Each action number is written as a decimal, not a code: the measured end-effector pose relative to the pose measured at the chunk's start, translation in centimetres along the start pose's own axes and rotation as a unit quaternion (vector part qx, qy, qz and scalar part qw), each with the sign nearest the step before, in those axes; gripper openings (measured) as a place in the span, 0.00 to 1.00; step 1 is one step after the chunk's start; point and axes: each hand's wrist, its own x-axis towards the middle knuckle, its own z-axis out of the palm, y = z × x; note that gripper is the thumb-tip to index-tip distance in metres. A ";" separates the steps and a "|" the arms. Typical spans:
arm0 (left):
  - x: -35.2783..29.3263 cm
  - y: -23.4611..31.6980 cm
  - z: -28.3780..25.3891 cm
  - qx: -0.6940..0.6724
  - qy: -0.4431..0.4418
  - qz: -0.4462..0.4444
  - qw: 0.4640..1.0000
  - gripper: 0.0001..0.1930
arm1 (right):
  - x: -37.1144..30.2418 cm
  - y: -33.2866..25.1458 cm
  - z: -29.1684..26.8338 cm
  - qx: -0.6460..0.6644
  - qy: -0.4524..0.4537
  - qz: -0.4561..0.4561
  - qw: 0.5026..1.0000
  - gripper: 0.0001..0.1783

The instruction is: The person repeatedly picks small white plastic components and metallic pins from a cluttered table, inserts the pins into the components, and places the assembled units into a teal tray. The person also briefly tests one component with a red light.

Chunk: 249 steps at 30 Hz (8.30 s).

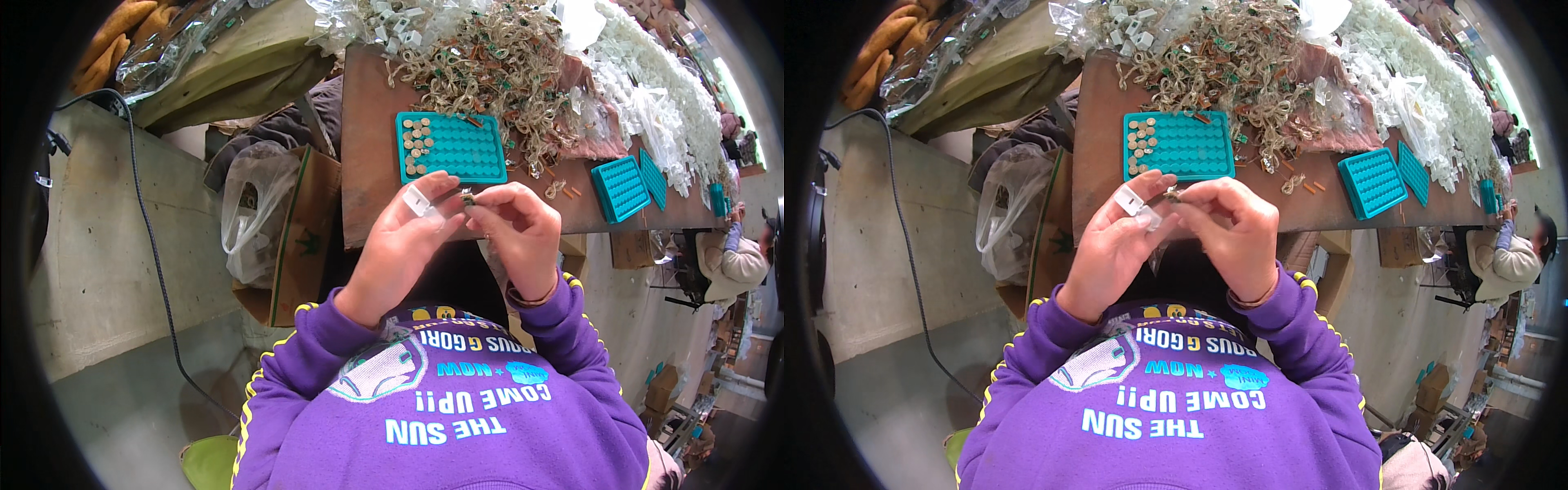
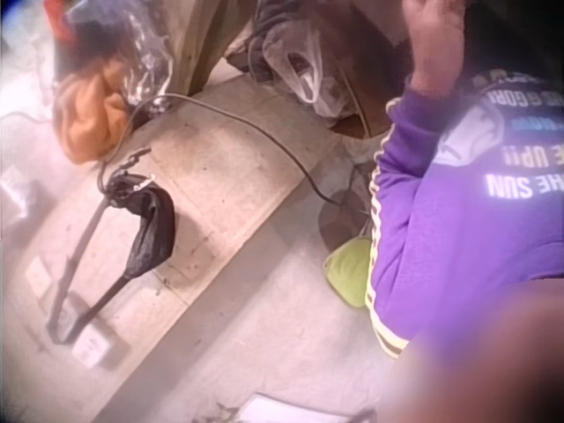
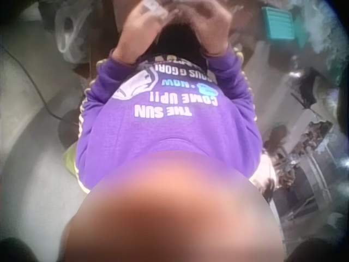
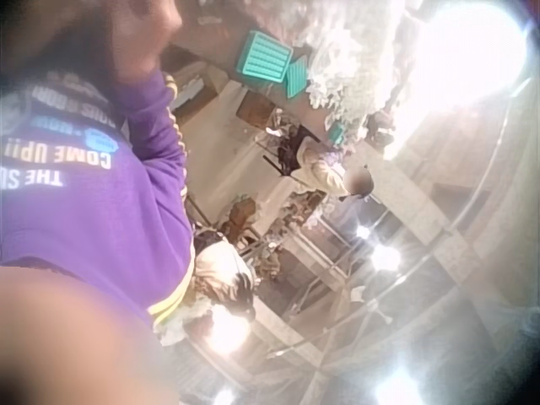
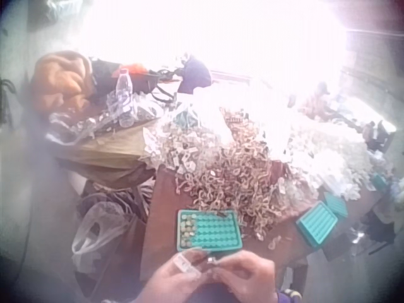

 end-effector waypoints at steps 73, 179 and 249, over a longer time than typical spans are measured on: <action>-0.8 1.2 -1.5 0.325 -0.102 0.127 0.932 0.13 | -0.6 -1.0 -0.9 0.281 -0.205 0.237 0.907 0.08; 3.5 0.9 -4.2 -0.040 -0.039 0.150 0.987 0.06 | 7.1 -1.9 3.9 -0.234 -0.119 -0.247 0.933 0.06; 3.2 1.4 -3.8 -0.019 0.010 0.106 0.994 0.06 | 7.7 -1.0 3.6 -0.224 -0.054 -0.247 0.941 0.06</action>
